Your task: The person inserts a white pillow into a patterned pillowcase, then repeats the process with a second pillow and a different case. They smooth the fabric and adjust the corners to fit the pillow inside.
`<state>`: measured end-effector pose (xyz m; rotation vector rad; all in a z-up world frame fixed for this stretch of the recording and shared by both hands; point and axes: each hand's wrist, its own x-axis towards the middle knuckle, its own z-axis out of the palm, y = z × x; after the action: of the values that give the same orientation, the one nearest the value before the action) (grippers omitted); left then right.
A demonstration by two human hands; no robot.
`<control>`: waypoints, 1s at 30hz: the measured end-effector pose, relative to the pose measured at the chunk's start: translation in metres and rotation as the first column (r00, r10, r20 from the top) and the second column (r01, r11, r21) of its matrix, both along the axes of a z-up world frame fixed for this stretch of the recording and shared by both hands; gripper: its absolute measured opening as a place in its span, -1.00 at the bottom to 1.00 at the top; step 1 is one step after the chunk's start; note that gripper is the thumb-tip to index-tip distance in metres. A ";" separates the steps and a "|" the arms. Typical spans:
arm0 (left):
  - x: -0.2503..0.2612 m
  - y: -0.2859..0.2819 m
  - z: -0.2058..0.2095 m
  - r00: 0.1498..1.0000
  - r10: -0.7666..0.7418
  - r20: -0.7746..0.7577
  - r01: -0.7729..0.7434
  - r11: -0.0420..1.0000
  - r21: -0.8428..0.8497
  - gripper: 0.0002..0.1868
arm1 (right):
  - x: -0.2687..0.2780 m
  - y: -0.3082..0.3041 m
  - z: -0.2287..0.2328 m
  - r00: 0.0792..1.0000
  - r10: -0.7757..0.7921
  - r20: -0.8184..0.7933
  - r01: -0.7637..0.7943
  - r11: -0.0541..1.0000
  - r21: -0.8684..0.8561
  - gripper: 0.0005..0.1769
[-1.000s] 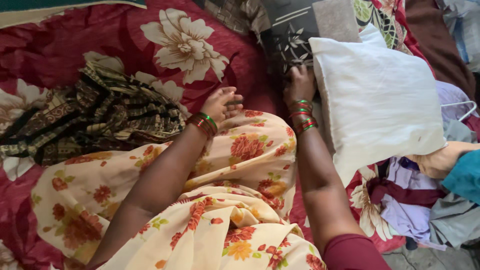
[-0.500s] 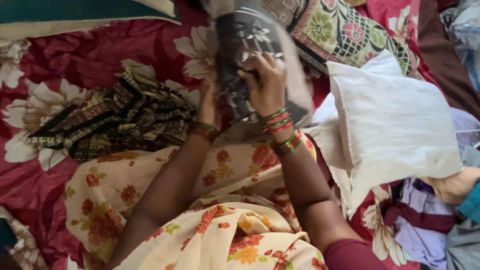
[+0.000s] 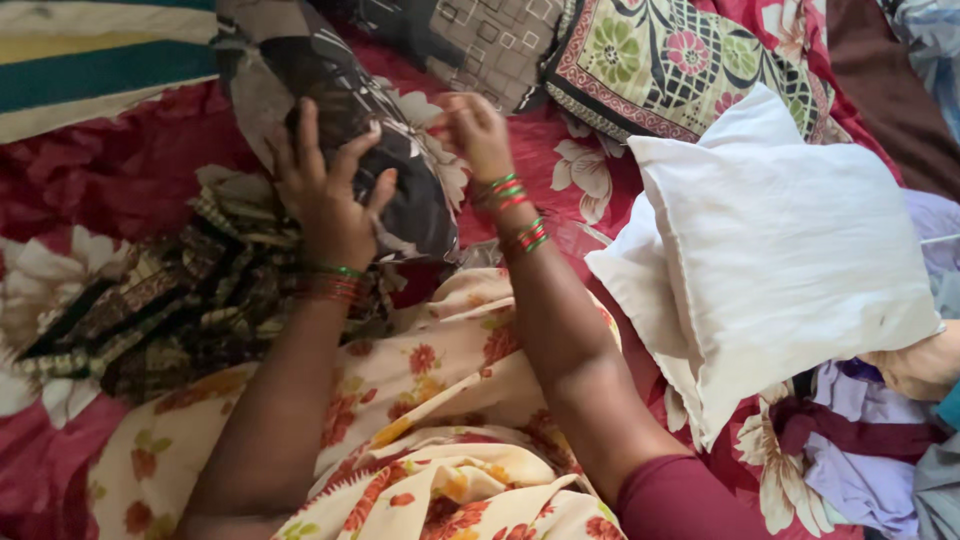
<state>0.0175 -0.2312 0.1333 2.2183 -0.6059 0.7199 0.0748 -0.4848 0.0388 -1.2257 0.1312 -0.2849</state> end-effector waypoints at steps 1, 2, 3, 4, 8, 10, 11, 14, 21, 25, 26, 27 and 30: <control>0.003 -0.012 0.003 1.000 -0.009 0.012 0.009 1.000 0.025 -0.65 | 0.013 -0.032 -0.026 0.996 -0.083 -0.009 0.084 0.996 0.010 -0.75; 0.007 -0.024 0.006 1.000 -0.015 -0.006 0.015 0.999 0.031 -0.67 | 0.020 -0.063 -0.053 0.986 -0.166 -0.022 0.166 0.986 0.018 -0.72; 0.011 -0.036 0.010 1.000 -0.020 -0.023 0.021 0.999 0.036 -0.70 | 0.016 -0.087 -0.066 0.948 -0.243 -0.204 0.253 0.967 0.026 -0.69; 0.016 -0.047 0.013 0.999 -0.025 -0.038 0.026 0.999 0.042 -0.72 | 0.013 -0.111 -0.075 0.874 -0.307 -0.377 0.339 0.941 0.021 -0.66; 0.027 -0.092 0.018 0.991 -0.010 -0.132 0.032 0.986 0.165 -0.72 | 0.000 -0.149 -0.070 0.841 -0.329 -0.430 0.461 0.851 0.252 -0.52; 0.033 -0.118 0.017 0.993 -0.011 -0.113 0.033 0.980 0.197 -0.73 | -0.002 -0.148 -0.055 0.794 -0.375 -0.479 0.532 0.810 0.247 -0.49; 0.036 -0.130 0.017 0.993 -0.019 -0.115 0.044 0.974 0.224 -0.73 | 0.000 -0.147 -0.047 0.793 -0.374 -0.481 0.541 0.795 0.273 -0.48; 0.043 -0.166 0.013 0.991 -0.055 -0.126 0.089 0.955 0.282 -0.71 | 0.007 -0.148 -0.033 0.780 -0.358 -0.513 0.574 0.736 0.359 -0.41; 0.057 -0.220 -0.017 0.960 -0.203 -0.190 0.259 0.904 0.341 -0.68 | 0.028 -0.203 -0.067 0.813 -0.413 -0.411 0.576 0.676 0.460 -0.48; 0.054 -0.224 -0.043 0.932 -0.350 -0.100 0.362 0.865 0.348 -0.45 | 0.039 -0.236 -0.094 0.886 -0.439 -0.150 0.438 0.686 0.581 -0.57; 0.054 -0.223 -0.048 0.919 -0.371 -0.134 0.394 0.845 0.361 -0.38 | 0.045 -0.246 -0.097 0.867 -0.460 -0.191 0.477 0.656 0.584 -0.58; 0.052 -0.220 -0.051 0.905 -0.391 -0.168 0.426 0.825 0.373 -0.31 | 0.048 -0.254 -0.099 0.846 -0.479 -0.233 0.516 0.625 0.586 -0.59; 0.045 -0.212 -0.057 0.882 -0.411 -0.231 0.472 0.783 0.406 -0.17 | 0.049 -0.272 -0.085 0.798 -0.600 -0.062 0.540 0.666 0.515 -0.59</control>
<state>0.0621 -0.4436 0.0768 2.3683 -1.2844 0.1901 0.1238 -0.7570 -0.0461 -0.5961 0.4741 -0.8216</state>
